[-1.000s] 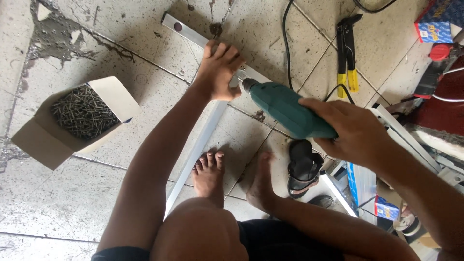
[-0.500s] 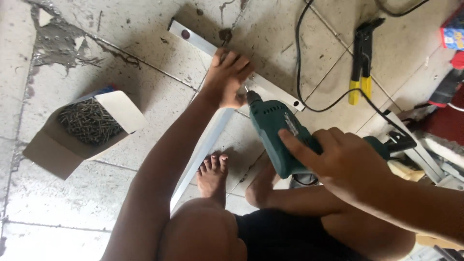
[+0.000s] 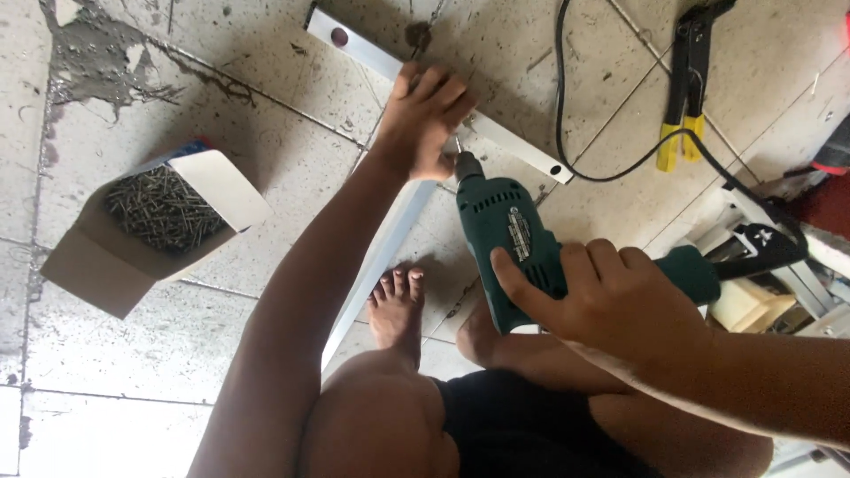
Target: Assembling aluminum frame components by drilling holes and fastening them with a manual rivet gun.
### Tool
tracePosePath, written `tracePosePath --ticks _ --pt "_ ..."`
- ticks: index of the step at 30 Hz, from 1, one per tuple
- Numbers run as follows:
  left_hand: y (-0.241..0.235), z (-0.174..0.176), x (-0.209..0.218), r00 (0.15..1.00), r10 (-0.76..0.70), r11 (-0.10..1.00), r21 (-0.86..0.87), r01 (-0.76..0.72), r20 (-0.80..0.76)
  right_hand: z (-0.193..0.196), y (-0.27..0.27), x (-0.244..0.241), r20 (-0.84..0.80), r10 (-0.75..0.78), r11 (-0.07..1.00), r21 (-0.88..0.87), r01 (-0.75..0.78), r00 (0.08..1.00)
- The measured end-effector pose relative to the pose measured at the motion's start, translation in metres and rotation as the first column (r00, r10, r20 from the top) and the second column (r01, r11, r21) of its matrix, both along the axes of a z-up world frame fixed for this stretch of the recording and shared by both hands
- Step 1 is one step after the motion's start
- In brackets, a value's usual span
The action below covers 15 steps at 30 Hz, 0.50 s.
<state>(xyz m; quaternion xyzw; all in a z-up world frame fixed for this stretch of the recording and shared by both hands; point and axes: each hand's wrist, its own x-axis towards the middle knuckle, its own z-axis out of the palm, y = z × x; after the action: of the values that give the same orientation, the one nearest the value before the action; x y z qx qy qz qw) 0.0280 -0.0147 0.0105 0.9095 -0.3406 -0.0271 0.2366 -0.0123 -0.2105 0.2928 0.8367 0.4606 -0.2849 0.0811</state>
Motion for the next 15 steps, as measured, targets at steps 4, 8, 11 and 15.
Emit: tracePosePath --ticks 4,8,11,15 --pt "0.002 0.007 0.003 1.0 -0.01 1.0 0.008 0.01 0.016 0.005 0.004 0.0 0.095 0.019 1.0 0.004 -0.02 0.995" --pt "-0.002 -0.001 0.005 0.999 -0.001 1.0 -0.006 0.002 0.047 0.002 0.007 -0.008 0.202 0.038 0.999 0.007 -0.04 0.979" --pt "-0.001 -0.005 0.0 1.0 -0.005 1.0 0.03 0.005 0.03 0.002 0.008 -0.006 0.128 0.059 0.998 -0.019 -0.058 0.99" --pt "-0.001 -0.003 0.001 0.999 -0.013 0.999 0.047 0.011 0.033 0.005 0.013 -0.003 0.142 0.022 1.0 0.009 -0.023 0.99"
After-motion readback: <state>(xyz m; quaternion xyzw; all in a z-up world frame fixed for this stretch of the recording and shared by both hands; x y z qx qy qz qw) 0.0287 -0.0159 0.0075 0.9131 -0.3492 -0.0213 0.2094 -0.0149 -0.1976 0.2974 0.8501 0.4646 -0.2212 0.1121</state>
